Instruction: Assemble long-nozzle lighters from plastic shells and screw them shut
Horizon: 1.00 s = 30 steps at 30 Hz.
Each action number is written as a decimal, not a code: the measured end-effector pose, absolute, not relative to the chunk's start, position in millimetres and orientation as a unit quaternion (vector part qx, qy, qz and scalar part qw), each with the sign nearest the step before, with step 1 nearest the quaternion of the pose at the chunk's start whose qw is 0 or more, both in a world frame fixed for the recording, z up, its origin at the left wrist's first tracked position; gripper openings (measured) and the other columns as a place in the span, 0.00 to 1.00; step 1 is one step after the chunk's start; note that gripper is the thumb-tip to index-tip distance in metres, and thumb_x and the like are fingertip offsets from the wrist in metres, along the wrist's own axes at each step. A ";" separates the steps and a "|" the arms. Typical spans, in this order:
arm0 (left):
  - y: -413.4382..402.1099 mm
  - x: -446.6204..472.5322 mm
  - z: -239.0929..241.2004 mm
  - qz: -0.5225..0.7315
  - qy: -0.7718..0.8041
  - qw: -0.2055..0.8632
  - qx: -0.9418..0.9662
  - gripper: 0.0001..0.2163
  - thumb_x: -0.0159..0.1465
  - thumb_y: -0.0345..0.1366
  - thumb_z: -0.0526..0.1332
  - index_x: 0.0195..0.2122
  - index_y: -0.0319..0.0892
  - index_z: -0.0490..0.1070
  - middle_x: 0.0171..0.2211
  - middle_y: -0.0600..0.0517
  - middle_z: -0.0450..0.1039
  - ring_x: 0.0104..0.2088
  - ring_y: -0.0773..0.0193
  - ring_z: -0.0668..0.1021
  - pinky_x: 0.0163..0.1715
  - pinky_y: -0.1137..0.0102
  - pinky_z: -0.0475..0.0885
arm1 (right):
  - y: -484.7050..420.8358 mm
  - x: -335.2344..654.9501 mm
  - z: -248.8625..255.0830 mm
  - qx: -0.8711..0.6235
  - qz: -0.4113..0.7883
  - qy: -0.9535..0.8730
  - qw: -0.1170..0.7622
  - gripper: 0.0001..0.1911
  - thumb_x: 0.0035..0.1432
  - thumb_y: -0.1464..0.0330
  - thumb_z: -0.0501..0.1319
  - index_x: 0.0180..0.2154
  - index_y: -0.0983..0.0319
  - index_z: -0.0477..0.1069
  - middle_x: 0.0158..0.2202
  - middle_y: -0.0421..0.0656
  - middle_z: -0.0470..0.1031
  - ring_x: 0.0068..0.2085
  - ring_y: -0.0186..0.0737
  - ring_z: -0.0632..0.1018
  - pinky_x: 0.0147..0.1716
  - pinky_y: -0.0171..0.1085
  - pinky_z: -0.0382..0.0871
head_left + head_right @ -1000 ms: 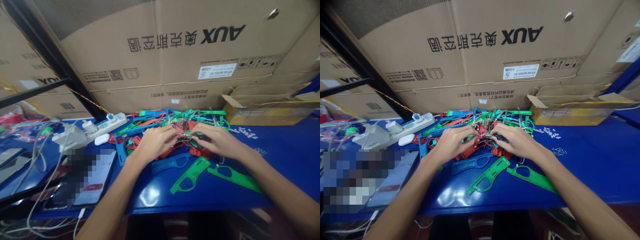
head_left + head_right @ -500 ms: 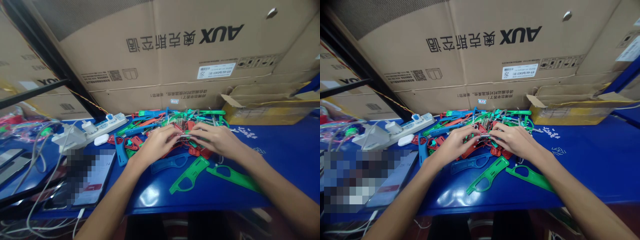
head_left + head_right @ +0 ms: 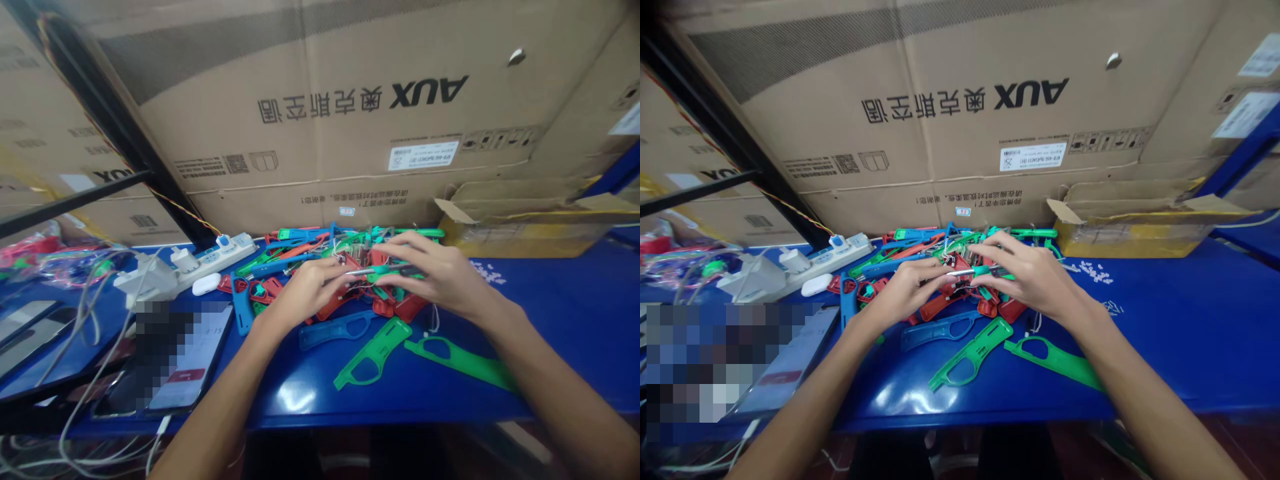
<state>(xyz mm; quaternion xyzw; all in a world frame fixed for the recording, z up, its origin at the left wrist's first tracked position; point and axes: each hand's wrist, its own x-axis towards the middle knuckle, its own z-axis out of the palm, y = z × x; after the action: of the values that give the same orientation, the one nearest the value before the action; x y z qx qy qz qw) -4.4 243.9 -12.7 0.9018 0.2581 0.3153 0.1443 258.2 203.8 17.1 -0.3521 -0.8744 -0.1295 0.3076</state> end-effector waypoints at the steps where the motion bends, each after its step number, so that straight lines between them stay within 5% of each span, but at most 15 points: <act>1: 245.0 -6.5 -8.8 0.327 0.261 0.151 0.896 0.14 0.74 0.39 0.54 0.46 0.44 0.81 0.34 0.48 0.78 0.35 0.61 0.76 0.38 0.64 0.72 | 201.5 262.2 27.2 -0.353 -0.132 -0.863 0.335 0.21 0.68 0.58 0.61 0.58 0.57 0.71 0.49 0.49 0.78 0.44 0.46 0.81 0.40 0.42 0.76; 6: 225.0 -8.3 11.9 0.403 0.311 0.241 0.826 0.13 0.72 0.41 0.58 0.37 0.46 0.82 0.29 0.52 0.78 0.29 0.64 0.74 0.33 0.66 0.70 | 159.1 270.2 61.9 -0.430 -0.134 -0.779 0.437 0.14 0.66 0.61 0.64 0.52 0.53 0.75 0.42 0.46 0.78 0.40 0.47 0.80 0.39 0.44 0.75; 10: 167.3 8.5 5.2 0.463 0.374 0.412 0.690 0.18 0.69 0.46 0.62 0.23 0.43 0.76 0.20 0.55 0.68 0.21 0.69 0.65 0.21 0.70 0.60 | 103.0 238.1 34.3 -0.520 0.040 -0.677 0.519 0.08 0.65 0.57 0.63 0.38 0.51 0.78 0.35 0.42 0.81 0.32 0.44 0.80 0.28 0.40 0.76; 13: 121.5 26.4 -11.9 0.544 0.383 0.571 0.480 0.17 0.67 0.52 0.63 0.33 0.42 0.79 0.17 0.58 0.64 0.14 0.74 0.59 0.15 0.74 0.53 | 74.4 195.8 -5.4 -0.515 0.233 -0.627 0.536 0.11 0.60 0.53 0.66 0.38 0.51 0.80 0.33 0.41 0.83 0.28 0.45 0.80 0.24 0.40 0.77; 16: 93.5 37.9 -26.0 0.630 0.358 0.616 0.311 0.18 0.64 0.54 0.66 0.41 0.43 0.77 0.26 0.54 0.76 0.12 0.77 0.61 0.12 0.76 0.55 | 62.9 159.8 -33.7 -0.495 0.382 -0.550 0.553 0.17 0.60 0.50 0.65 0.41 0.53 0.81 0.31 0.42 0.82 0.24 0.42 0.77 0.23 0.40 0.76; 18: 84.2 39.3 -31.8 0.655 0.358 0.603 0.281 0.16 0.64 0.53 0.67 0.41 0.44 0.75 0.31 0.51 0.81 0.17 0.73 0.71 0.17 0.77 0.66 | 61.7 146.3 -40.7 -0.475 0.441 -0.520 0.556 0.20 0.60 0.49 0.63 0.42 0.56 0.81 0.27 0.42 0.79 0.20 0.39 0.72 0.24 0.41 0.76; 21: 76.3 35.4 -35.6 0.653 0.369 0.578 0.321 0.14 0.65 0.50 0.67 0.40 0.45 0.75 0.37 0.48 0.84 0.38 0.61 0.83 0.39 0.70 0.78 | 62.6 139.4 -38.6 -0.463 0.474 -0.516 0.543 0.22 0.59 0.49 0.65 0.43 0.58 0.82 0.24 0.42 0.76 0.21 0.39 0.73 0.30 0.43 0.78; 24: 71.8 29.3 -34.4 0.642 0.387 0.547 0.372 0.12 0.68 0.48 0.64 0.41 0.45 0.77 0.44 0.47 0.84 0.52 0.55 0.81 0.54 0.63 0.74 | 61.9 139.9 -33.2 -0.481 0.465 -0.511 0.540 0.22 0.60 0.50 0.65 0.42 0.59 0.83 0.26 0.44 0.78 0.30 0.45 0.79 0.38 0.44 0.79; 30: 71.8 14.4 -34.2 0.581 0.366 0.525 0.502 0.12 0.73 0.42 0.59 0.43 0.44 0.81 0.59 0.46 0.75 0.66 0.51 0.69 0.65 0.60 0.64 | 73.3 150.4 -28.5 -0.455 0.499 -0.530 0.513 0.16 0.57 0.55 0.70 0.43 0.57 0.83 0.38 0.44 0.84 0.41 0.45 0.83 0.44 0.39 0.77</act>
<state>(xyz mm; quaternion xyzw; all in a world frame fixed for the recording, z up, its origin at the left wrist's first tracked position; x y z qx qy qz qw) 14.4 71.8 -34.2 0.5019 0.3662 0.5813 0.5254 150.4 73.3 -28.5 -0.4548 -0.5305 0.4985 0.5130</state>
